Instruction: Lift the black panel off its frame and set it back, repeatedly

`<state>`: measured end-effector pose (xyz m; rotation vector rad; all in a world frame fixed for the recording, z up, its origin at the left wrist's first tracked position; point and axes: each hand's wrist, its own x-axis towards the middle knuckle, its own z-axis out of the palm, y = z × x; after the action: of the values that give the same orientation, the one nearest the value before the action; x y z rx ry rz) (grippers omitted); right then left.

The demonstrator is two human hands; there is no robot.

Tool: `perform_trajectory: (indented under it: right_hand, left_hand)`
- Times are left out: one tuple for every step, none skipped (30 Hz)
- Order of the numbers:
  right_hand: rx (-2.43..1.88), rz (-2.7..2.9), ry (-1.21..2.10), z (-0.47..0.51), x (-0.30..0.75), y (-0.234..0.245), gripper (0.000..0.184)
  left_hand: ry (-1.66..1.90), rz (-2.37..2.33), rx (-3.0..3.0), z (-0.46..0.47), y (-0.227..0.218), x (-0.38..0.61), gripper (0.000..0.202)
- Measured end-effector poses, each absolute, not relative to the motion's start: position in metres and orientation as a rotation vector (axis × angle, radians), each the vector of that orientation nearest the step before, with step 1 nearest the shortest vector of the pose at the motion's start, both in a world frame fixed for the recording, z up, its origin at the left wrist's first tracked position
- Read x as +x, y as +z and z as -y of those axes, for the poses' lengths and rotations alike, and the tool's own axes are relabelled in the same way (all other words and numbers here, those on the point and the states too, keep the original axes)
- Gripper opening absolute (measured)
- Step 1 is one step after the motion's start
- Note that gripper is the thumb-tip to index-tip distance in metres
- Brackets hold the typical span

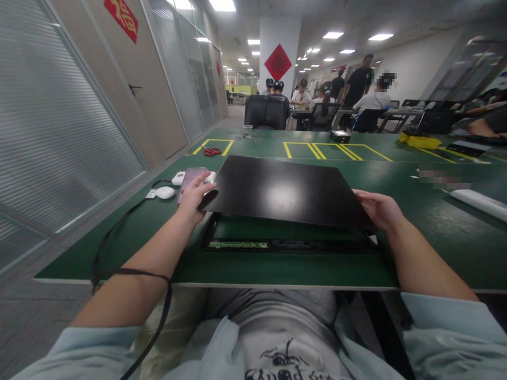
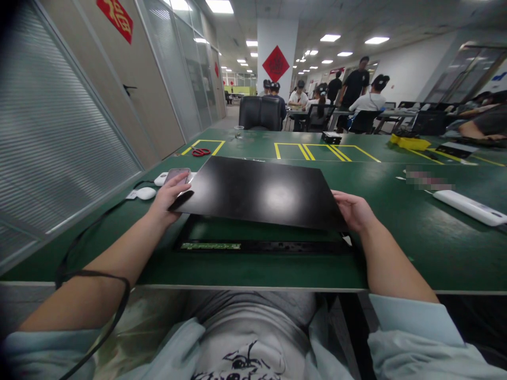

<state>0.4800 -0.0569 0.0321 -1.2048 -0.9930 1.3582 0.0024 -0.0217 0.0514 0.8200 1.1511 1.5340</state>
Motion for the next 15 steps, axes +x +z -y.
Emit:
perform_trajectory:
  right_hand:
    - [-1.221,0.98,1.334,0.056,0.481,0.031,0.037]
    - [-1.241,0.967,1.3,0.054,0.482,0.031,0.037]
    - [-1.263,0.954,1.259,0.053,0.483,0.03,0.038]
    - [-1.287,0.941,1.214,0.053,0.484,0.03,0.039]
    - [-1.31,0.929,1.172,0.052,0.485,0.03,0.04]
    - [-1.334,0.92,1.138,0.052,0.485,0.03,0.041]
    - [-1.359,0.916,1.113,0.053,0.486,0.03,0.042]
    - [-1.386,0.914,1.094,0.053,0.486,0.031,0.042]
    - [-1.411,0.917,1.08,0.053,0.486,0.031,0.042]
    - [-1.435,0.925,1.067,0.054,0.487,0.031,0.043]
    - [-1.457,0.935,1.053,0.054,0.487,0.031,0.043]
    - [-1.474,0.944,1.037,0.054,0.487,0.031,0.043]
    - [-1.489,0.951,1.021,0.054,0.487,0.032,0.043]
    - [-1.501,0.954,1.004,0.054,0.487,0.032,0.043]
    - [-1.511,0.954,0.99,0.054,0.486,0.033,0.043]
  left_hand:
    - [1.548,-1.15,0.817,0.022,0.053,0.001,0.066]
    - [1.56,-1.15,0.82,0.022,0.053,0.0,0.066]
    - [1.567,-1.149,0.828,0.021,0.053,-0.001,0.067]
    - [1.571,-1.149,0.837,0.021,0.053,-0.002,0.067]
    - [1.572,-1.149,0.846,0.02,0.052,-0.003,0.067]
    - [1.569,-1.151,0.856,0.019,0.052,-0.004,0.067]
    - [1.565,-1.153,0.87,0.019,0.05,-0.005,0.067]
    - [1.558,-1.155,0.886,0.018,0.049,-0.006,0.068]
    - [1.549,-1.156,0.907,0.017,0.047,-0.007,0.068]
    - [1.538,-1.155,0.93,0.016,0.046,-0.007,0.068]
    - [1.523,-1.153,0.958,0.016,0.044,-0.007,0.069]
    - [1.506,-1.149,0.986,0.015,0.042,-0.007,0.069]
    - [1.491,-1.144,1.014,0.015,0.04,-0.007,0.069]
    - [1.479,-1.138,1.041,0.015,0.038,-0.007,0.07]
    - [1.471,-1.132,1.067,0.015,0.037,-0.007,0.07]
